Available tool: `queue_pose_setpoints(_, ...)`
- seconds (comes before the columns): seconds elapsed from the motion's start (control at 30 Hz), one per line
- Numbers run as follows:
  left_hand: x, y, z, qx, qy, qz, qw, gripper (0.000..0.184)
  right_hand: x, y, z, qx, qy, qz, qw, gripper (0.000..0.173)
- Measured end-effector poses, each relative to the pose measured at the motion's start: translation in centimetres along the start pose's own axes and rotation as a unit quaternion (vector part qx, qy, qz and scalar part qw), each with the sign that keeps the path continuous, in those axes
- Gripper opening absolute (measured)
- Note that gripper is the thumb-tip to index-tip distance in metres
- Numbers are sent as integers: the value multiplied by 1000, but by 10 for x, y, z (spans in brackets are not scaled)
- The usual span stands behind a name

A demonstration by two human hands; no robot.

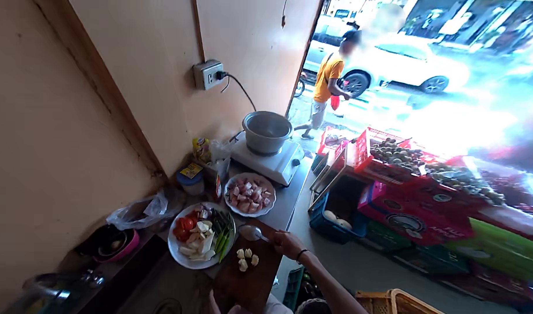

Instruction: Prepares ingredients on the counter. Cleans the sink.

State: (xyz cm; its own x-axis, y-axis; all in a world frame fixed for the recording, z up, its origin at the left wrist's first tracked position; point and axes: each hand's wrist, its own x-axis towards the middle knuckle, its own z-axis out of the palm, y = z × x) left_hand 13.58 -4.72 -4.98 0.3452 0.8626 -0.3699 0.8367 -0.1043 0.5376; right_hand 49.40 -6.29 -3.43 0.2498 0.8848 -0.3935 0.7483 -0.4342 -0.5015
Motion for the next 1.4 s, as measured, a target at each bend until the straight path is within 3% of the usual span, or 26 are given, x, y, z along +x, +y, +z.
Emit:
queue_pose_setpoints(0.13,-11,9,-26,37,42,44,997,71,-11,-18,6,-44,13,47,998,41)
queue_pose_setpoints(0.27,0,24,-32,-15,60,129,990,37,-26,-38,-1,-22,8,98,995,46)
queue_pose_setpoints(0.43,28,59,-8,-28,61,223,972,19,-65,-23,6,84,63,37,994,39)
queue_pose_setpoints(0.53,48,75,16,10,103,269,958,15,-97,-14,11,135,66,16,988,34)
queue_pose_setpoints(0.77,68,87,50,75,165,263,948,13,-145,-36,27,41,73,85,993,39)
queue_pose_setpoints(1.1,71,95,48,126,168,233,950,12,-139,-67,15,-63,-27,126,990,39)
queue_pose_setpoints(1.27,68,105,43,148,118,201,961,16,-132,-98,-13,-87,-117,177,973,40)
queue_pose_setpoints(1.4,69,109,38,153,96,185,966,16,-107,-106,-42,-69,-171,170,968,38)
